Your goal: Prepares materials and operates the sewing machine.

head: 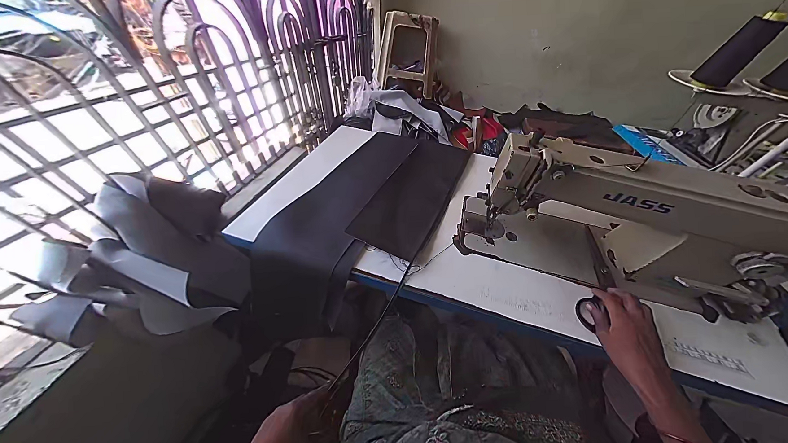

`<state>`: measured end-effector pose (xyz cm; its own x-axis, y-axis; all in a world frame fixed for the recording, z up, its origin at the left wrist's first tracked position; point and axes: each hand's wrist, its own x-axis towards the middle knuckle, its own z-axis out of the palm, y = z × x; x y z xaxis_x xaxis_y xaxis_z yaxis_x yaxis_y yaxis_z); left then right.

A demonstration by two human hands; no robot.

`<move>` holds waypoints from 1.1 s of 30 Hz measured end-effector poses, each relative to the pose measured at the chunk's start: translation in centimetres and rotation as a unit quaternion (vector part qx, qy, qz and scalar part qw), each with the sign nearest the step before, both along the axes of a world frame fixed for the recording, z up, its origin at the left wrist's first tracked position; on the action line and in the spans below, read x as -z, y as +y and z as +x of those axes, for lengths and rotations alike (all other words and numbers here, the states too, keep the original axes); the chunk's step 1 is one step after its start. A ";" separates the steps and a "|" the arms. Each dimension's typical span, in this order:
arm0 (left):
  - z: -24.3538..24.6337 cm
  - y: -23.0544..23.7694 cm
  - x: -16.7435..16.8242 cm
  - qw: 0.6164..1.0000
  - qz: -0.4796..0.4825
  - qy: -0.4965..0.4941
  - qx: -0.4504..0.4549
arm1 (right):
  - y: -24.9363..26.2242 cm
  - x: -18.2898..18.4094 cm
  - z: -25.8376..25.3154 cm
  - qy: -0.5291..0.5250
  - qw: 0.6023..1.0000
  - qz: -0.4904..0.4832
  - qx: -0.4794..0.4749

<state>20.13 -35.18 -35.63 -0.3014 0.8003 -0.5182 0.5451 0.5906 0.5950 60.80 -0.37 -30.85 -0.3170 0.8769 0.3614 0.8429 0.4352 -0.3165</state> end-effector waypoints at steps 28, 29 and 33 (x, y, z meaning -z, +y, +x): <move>3.0 22.1 -6.5 0.926 0.352 0.048 -0.129 | -0.6 -3.5 1.0 0.061 0.964 -0.251 0.061; 2.6 22.0 -6.3 0.915 0.372 0.013 -0.153 | -1.5 -3.3 1.2 0.139 0.948 -0.282 0.053; 1.8 21.6 -5.8 0.852 0.460 -0.099 -0.227 | -5.9 -2.6 1.0 0.445 0.814 -0.371 0.042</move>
